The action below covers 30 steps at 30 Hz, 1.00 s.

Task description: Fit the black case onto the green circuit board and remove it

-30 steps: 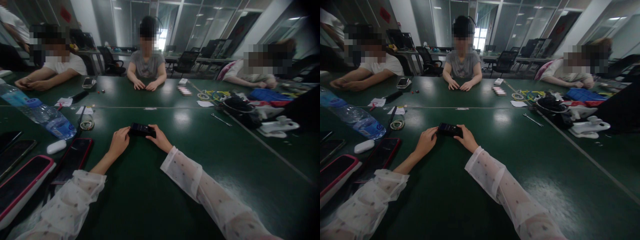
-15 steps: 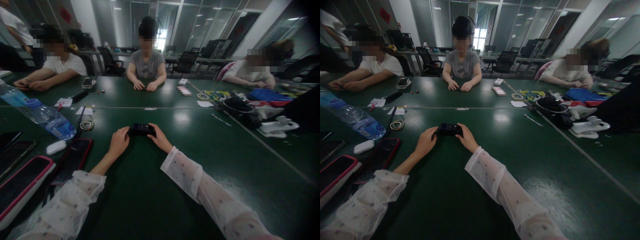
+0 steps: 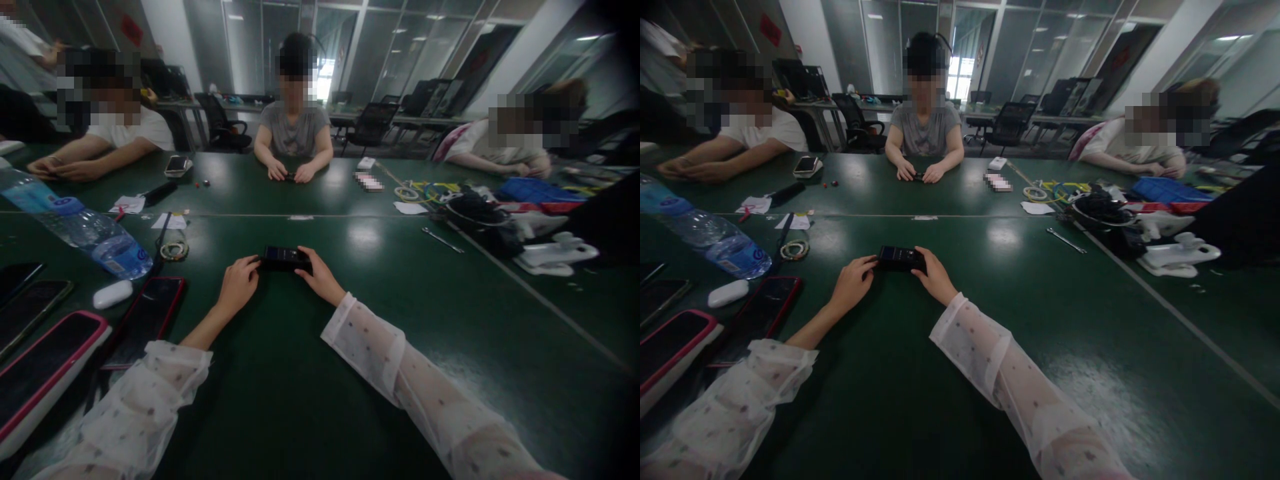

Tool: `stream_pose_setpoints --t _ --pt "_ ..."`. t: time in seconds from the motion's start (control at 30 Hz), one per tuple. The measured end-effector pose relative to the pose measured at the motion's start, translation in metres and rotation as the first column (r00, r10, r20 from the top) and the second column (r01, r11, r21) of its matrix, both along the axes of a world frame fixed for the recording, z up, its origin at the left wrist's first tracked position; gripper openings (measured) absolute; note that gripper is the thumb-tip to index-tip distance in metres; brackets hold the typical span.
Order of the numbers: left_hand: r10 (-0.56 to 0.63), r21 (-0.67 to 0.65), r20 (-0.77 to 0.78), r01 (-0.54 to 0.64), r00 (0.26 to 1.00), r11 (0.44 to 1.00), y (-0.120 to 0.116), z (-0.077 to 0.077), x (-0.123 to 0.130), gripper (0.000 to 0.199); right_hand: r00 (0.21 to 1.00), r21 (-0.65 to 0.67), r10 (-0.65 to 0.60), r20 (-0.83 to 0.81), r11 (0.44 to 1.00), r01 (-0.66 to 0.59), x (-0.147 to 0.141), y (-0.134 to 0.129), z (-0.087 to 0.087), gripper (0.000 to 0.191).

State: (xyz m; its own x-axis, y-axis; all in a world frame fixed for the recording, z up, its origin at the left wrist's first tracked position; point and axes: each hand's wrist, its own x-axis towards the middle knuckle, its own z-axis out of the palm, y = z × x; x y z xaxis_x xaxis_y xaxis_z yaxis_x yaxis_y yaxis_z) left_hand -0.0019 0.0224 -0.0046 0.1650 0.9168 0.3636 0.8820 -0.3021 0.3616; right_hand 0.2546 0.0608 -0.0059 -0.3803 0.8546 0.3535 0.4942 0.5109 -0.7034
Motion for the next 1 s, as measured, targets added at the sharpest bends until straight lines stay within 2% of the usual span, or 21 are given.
stream_pose_setpoints --t 0.37,0.77,1.0 --pt "0.013 0.016 0.023 -0.013 1.0 1.0 -0.0008 0.0001 0.0007 0.039 1.0 -0.039 -0.005 0.011 0.999 0.005 0.0015 0.001 -0.0032 0.062" --pt "-0.008 0.015 0.038 0.008 0.999 1.0 0.0023 -0.0043 -0.002 0.033 1.0 -0.035 0.001 -0.004 0.999 -0.001 0.0011 0.0007 -0.0013 0.061" --pt "-0.031 0.033 0.082 0.028 0.996 0.999 0.0023 -0.0016 -0.0011 0.04 0.998 -0.031 -0.008 -0.056 0.999 0.006 -0.0005 0.0048 -0.0063 0.061"
